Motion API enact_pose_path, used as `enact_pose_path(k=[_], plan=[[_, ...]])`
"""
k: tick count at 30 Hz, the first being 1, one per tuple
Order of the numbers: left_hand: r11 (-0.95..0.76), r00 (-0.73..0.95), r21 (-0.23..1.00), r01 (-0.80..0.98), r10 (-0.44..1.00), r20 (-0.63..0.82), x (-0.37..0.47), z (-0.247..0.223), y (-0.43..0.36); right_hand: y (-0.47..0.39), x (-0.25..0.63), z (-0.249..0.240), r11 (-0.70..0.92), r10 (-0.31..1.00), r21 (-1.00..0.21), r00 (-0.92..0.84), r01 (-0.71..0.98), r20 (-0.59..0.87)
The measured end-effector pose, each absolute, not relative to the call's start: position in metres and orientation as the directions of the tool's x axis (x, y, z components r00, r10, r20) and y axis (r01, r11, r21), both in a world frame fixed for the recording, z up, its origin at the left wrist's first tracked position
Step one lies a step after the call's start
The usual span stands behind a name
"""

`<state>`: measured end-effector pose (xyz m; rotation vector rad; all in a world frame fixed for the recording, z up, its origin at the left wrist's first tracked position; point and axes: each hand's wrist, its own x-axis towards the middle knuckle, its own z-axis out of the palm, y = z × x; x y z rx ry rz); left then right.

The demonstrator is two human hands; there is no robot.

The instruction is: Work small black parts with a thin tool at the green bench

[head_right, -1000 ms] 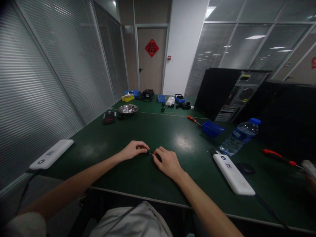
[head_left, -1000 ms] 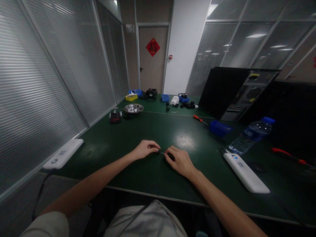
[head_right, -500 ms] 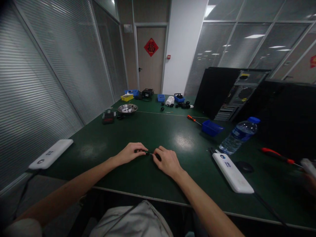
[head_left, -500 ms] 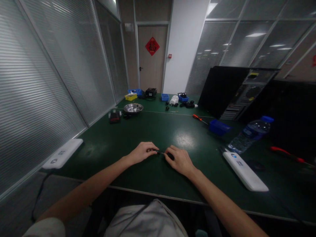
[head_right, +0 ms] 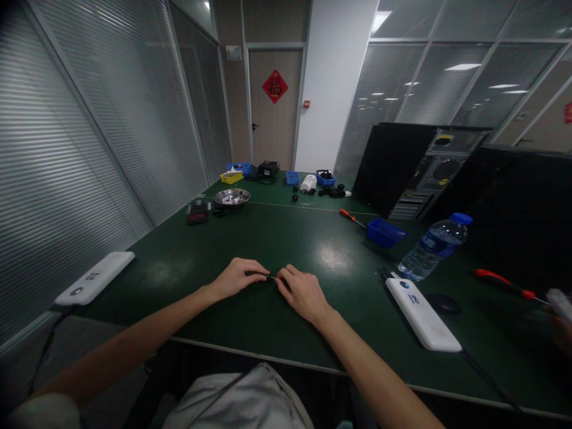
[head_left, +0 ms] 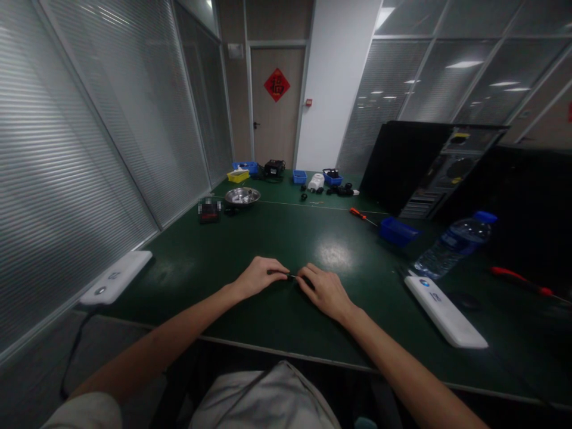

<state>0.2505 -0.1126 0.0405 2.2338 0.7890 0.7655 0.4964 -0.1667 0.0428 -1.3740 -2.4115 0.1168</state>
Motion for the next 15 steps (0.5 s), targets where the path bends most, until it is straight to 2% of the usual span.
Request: enact_pose_path(k=[7,12,15], plan=[[-0.667,0.672,0.683,0.299,0.655,0.345,0.2522,0.0380,-0.1125,-0.1674,0.4961,0.0446,0.542,0.834,-0.204,-0.491,0.815,0.252],[-0.560,0.608,0.754,0.344,0.745,0.276,0.2534,0.0360,-0.1115,-0.1665,0.4963,0.0410,0.547,0.829,-0.229,-0.482,0.805,0.283],[-0.549,0.603,0.760,0.347,0.752,0.268,0.2542,0.0359,-0.1123,-0.1669,0.4961,0.0415,0.540,0.833,-0.226,-0.477,0.810,0.281]])
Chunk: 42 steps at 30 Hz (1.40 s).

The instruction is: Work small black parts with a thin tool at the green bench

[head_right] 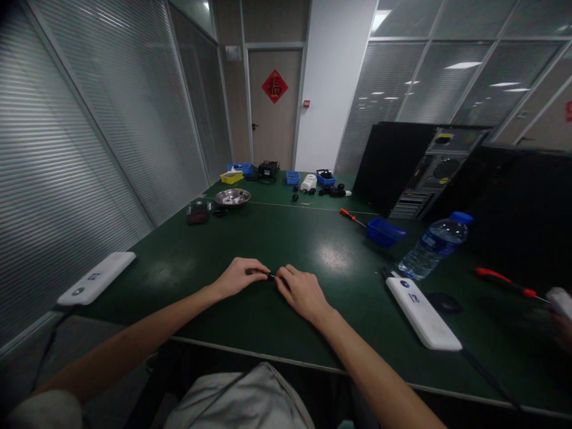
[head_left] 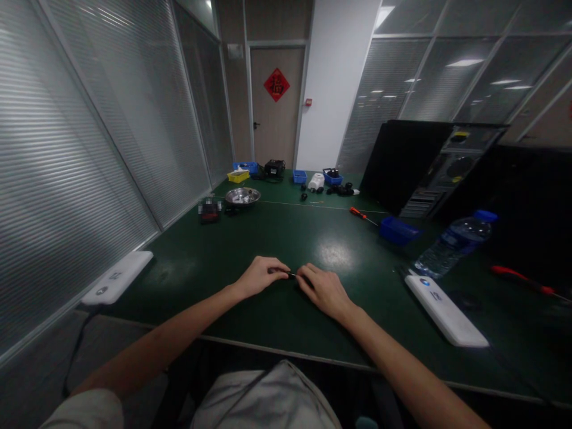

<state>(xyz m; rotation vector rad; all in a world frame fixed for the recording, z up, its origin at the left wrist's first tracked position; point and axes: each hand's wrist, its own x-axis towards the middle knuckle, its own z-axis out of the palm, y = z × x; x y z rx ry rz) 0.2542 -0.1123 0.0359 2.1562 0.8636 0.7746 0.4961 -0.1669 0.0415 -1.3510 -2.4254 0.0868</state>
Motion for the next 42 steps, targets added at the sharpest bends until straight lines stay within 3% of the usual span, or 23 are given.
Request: enact_pose_path(k=[7,16,24,42], plan=[[-0.621,0.655,0.683,0.385,0.705,0.272,0.255,0.044,-0.116,-0.170,0.495,0.047,0.547,0.830,-0.182,-0.499,0.817,0.250],[-0.529,0.586,0.767,0.362,0.769,0.255,0.255,0.040,-0.114,-0.167,0.496,0.044,0.554,0.824,-0.212,-0.494,0.805,0.279],[-0.653,0.680,0.669,0.355,0.672,0.294,0.258,0.043,-0.119,-0.169,0.492,0.046,0.570,0.811,-0.144,-0.528,0.809,0.251],[-0.477,0.589,0.835,0.275,0.770,0.246,0.262,0.029,-0.112,-0.166,0.490,0.041,0.572,0.809,-0.168,-0.519,0.803,0.277]])
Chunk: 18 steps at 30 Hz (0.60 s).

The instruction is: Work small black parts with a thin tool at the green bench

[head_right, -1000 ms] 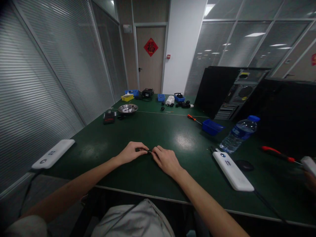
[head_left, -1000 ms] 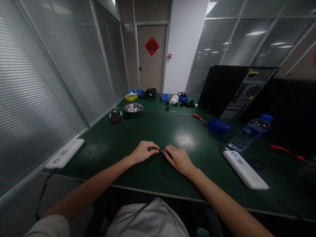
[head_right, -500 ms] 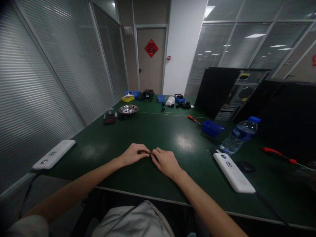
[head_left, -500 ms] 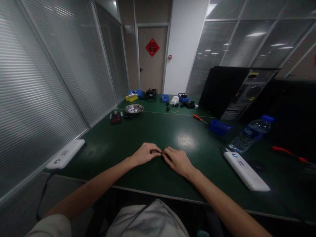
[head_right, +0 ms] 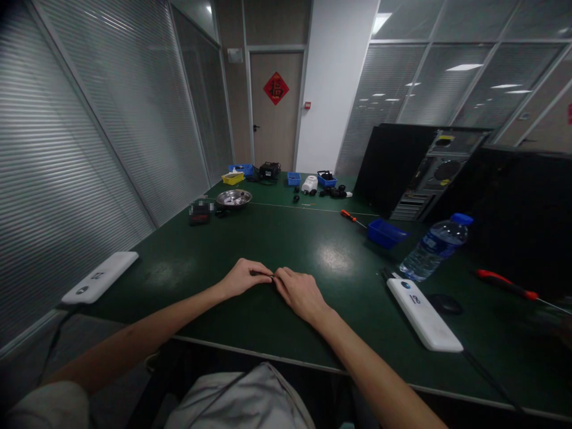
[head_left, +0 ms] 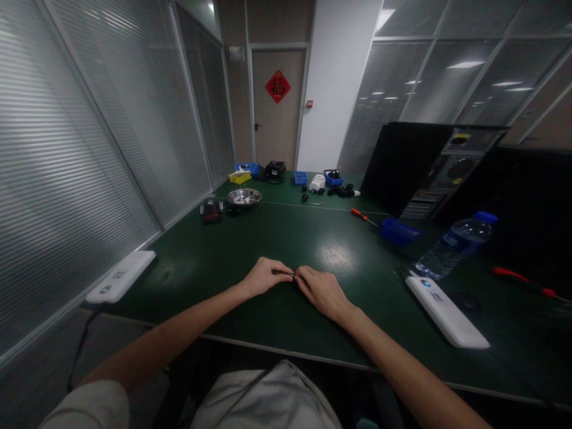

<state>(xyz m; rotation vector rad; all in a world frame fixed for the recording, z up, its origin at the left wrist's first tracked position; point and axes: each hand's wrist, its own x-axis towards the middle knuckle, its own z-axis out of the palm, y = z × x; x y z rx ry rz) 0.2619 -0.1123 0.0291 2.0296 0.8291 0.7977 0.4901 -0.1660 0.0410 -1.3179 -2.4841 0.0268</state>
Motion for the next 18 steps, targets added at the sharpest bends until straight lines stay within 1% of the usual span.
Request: enact_pose_path(k=[5,8,11,14,16,18], plan=[[-0.491,0.600,0.840,0.230,0.752,0.275,0.262,0.031,-0.113,-0.168,0.490,0.044,0.575,0.808,-0.168,-0.522,0.801,0.273],[-0.448,0.586,0.870,0.206,0.768,0.257,0.262,0.030,-0.110,-0.168,0.490,0.043,0.571,0.811,-0.158,-0.522,0.806,0.264],[-0.449,0.534,0.858,0.250,0.803,0.264,0.260,0.028,-0.105,-0.168,0.490,0.042,0.567,0.813,-0.150,-0.522,0.810,0.259],[-0.566,0.519,0.736,0.370,0.784,0.342,0.258,0.027,-0.099,-0.168,0.490,0.042,0.567,0.813,-0.147,-0.522,0.810,0.260],[-0.652,0.570,0.626,0.427,0.732,0.373,0.258,0.027,-0.096,-0.168,0.490,0.043,0.565,0.814,-0.146,-0.519,0.812,0.262],[-0.716,0.638,0.537,0.447,0.675,0.370,0.258,0.027,-0.097,-0.169,0.490,0.045,0.561,0.816,-0.148,-0.515,0.814,0.264]])
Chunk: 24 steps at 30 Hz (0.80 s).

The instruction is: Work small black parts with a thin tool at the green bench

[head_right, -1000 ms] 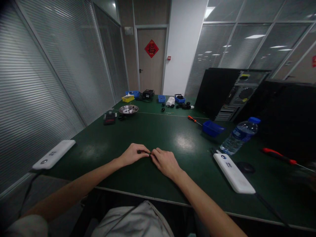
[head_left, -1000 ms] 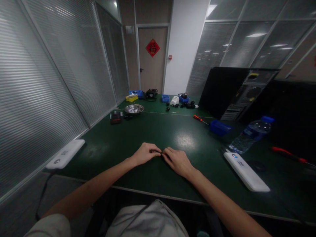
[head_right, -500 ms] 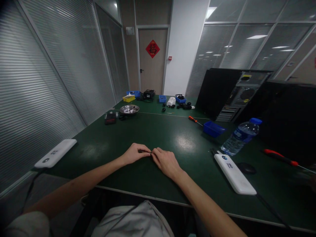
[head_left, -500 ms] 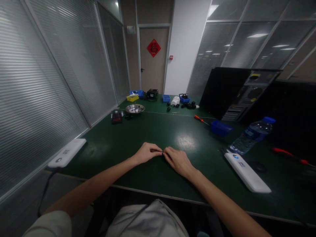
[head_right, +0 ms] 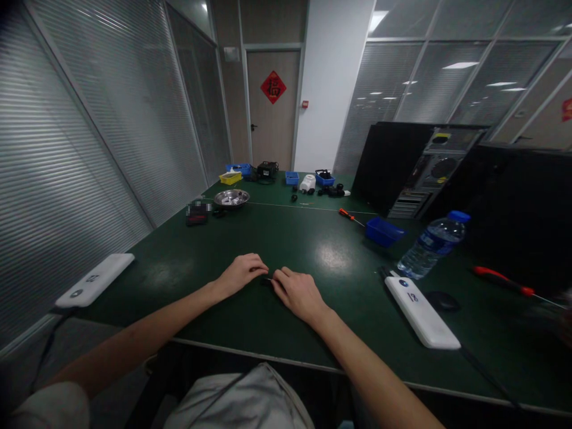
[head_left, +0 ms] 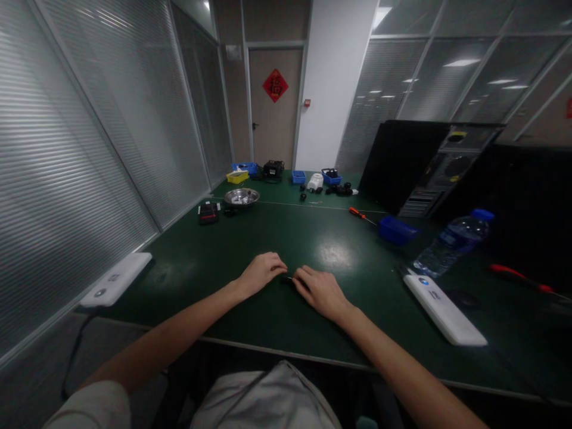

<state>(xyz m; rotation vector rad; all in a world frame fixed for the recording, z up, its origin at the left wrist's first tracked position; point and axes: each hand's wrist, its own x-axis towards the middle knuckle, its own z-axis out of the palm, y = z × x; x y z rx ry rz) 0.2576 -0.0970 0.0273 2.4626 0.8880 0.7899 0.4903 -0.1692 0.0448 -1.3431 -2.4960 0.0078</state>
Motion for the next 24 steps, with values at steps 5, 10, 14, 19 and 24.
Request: enact_pose_path(k=[5,10,14,19,24], plan=[[-0.739,0.652,0.480,0.473,0.660,0.374,0.255,0.031,-0.110,-0.170,0.491,0.047,0.565,0.815,-0.179,-0.512,0.805,0.269],[-0.739,0.651,0.515,0.434,0.653,0.388,0.254,0.043,-0.125,-0.171,0.494,0.046,0.556,0.820,-0.233,-0.479,0.798,0.314],[-0.744,0.693,0.518,0.422,0.633,0.345,0.258,0.044,-0.126,-0.170,0.497,0.045,0.524,0.833,-0.260,-0.426,0.811,0.353],[-0.717,0.680,0.558,0.418,0.654,0.331,0.261,0.038,-0.120,-0.170,0.497,0.045,0.517,0.839,-0.277,-0.415,0.810,0.352],[-0.718,0.707,0.507,0.477,0.656,0.263,0.244,0.035,-0.104,-0.170,0.498,0.047,0.516,0.842,-0.278,-0.420,0.810,0.338]])
